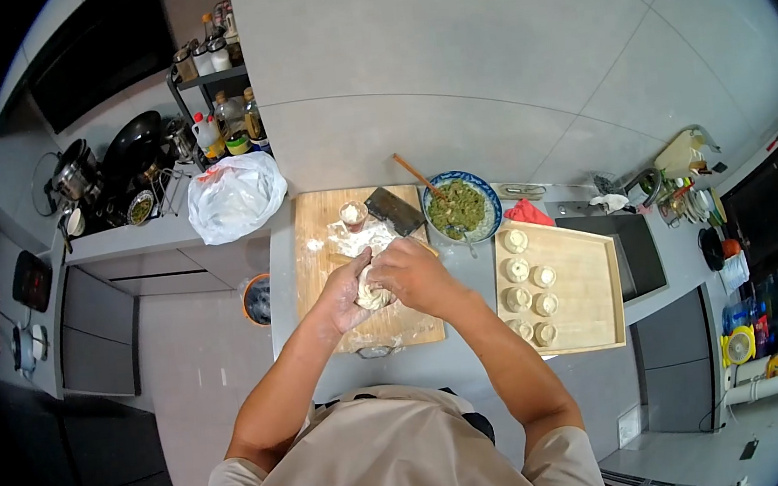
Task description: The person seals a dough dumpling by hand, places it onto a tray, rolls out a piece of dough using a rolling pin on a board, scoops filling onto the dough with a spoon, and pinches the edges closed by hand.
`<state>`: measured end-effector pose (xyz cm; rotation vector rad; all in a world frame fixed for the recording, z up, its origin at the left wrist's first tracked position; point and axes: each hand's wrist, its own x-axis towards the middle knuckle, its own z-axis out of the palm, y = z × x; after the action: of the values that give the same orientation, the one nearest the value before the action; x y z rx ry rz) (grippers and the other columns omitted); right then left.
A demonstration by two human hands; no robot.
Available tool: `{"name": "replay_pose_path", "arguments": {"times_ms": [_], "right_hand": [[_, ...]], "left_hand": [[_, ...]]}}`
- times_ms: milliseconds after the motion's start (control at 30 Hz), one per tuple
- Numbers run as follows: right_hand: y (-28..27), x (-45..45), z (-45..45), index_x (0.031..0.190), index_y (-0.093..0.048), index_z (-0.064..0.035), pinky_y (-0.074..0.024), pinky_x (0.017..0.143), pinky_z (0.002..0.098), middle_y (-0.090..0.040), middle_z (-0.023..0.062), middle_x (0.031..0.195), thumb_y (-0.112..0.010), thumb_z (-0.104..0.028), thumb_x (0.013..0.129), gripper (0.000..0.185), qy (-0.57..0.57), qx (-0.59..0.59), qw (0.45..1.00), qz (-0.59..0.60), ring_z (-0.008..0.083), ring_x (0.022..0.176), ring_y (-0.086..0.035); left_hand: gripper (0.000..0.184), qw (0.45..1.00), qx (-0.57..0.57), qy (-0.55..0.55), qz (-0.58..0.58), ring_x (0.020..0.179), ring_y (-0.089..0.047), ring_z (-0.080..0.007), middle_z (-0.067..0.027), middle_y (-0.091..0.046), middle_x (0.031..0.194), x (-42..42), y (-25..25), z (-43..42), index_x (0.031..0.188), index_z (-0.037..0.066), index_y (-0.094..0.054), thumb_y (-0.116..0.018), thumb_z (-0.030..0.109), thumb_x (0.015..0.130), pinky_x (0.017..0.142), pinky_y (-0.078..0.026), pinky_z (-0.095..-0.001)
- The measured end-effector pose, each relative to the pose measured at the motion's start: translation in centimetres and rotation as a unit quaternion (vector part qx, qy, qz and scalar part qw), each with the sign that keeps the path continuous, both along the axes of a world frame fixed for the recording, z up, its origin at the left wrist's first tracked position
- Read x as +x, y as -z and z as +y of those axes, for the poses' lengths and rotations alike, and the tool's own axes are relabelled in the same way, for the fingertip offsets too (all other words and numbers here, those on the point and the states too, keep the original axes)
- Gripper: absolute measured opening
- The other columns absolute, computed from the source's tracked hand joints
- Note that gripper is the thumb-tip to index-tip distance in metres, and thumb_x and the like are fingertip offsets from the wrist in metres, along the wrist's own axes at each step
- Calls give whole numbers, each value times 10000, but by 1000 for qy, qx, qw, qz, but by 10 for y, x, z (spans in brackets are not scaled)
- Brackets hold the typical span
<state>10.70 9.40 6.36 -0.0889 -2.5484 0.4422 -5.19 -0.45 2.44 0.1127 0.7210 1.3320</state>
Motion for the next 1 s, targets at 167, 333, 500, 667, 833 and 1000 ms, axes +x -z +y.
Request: {"name": "replay_pose_path", "arguments": {"times_ms": [167, 333, 500, 667, 833, 1000], "right_hand": [[4, 0, -26, 1016, -774, -120, -521, 803, 394, -687, 27, 962, -872, -141, 775, 262, 100, -32, 993, 57, 282, 929, -623], [16, -9, -41, 949, -764, -99, -518, 725, 399, -681, 56, 914, -951, -221, 697, 337, 187, -12, 972, 143, 306, 825, -613], [21, -18, -46, 906, -746, -95, -518, 721, 394, -677, 55, 870, -929, -165, 716, 272, 227, -1, 962, 151, 299, 821, -618], [29, -20, -47, 889, -731, -93, -522, 736, 407, -695, 66, 891, -879, -98, 765, 192, 215, -10, 963, 160, 301, 832, -631], [13, -14, -49, 1011, -756, -87, -531, 784, 409, -706, 75, 937, -875, -70, 757, 282, 206, -12, 972, 112, 305, 869, -641], [10, -5, -38, 1011, -770, -76, -531, 761, 392, -696, 50, 961, -863, -78, 748, 279, 146, 7, 982, 118, 288, 875, -633]], "left_hand": [[323, 979, 122, -125, -102, 926, -676, -195, -69, -685, 1036, 5, 31, 6, 1124, 111, -622, -485, 403, 1137, 743, -572, -358], [344, 967, 129, -215, -55, 893, -653, -188, -58, -660, 973, 11, 28, 7, 1101, 105, -623, -463, 406, 1145, 775, -547, -334], [327, 956, 152, -249, 17, 941, -628, -166, -56, -638, 1051, 20, 34, 9, 1101, 92, -604, -439, 368, 1159, 855, -532, -334], [307, 950, 157, -268, 23, 961, -624, -158, -56, -637, 1069, 23, 28, 10, 1106, 93, -602, -449, 355, 1158, 865, -534, -331], [297, 956, 141, -257, -14, 948, -635, -172, -48, -650, 1055, 13, 35, 11, 1106, 102, -608, -470, 360, 1151, 855, -541, -340], [266, 967, 129, -189, -114, 965, -684, -211, -76, -711, 1063, 8, 30, 7, 1096, 134, -644, -526, 370, 1127, 852, -580, -363]]}}
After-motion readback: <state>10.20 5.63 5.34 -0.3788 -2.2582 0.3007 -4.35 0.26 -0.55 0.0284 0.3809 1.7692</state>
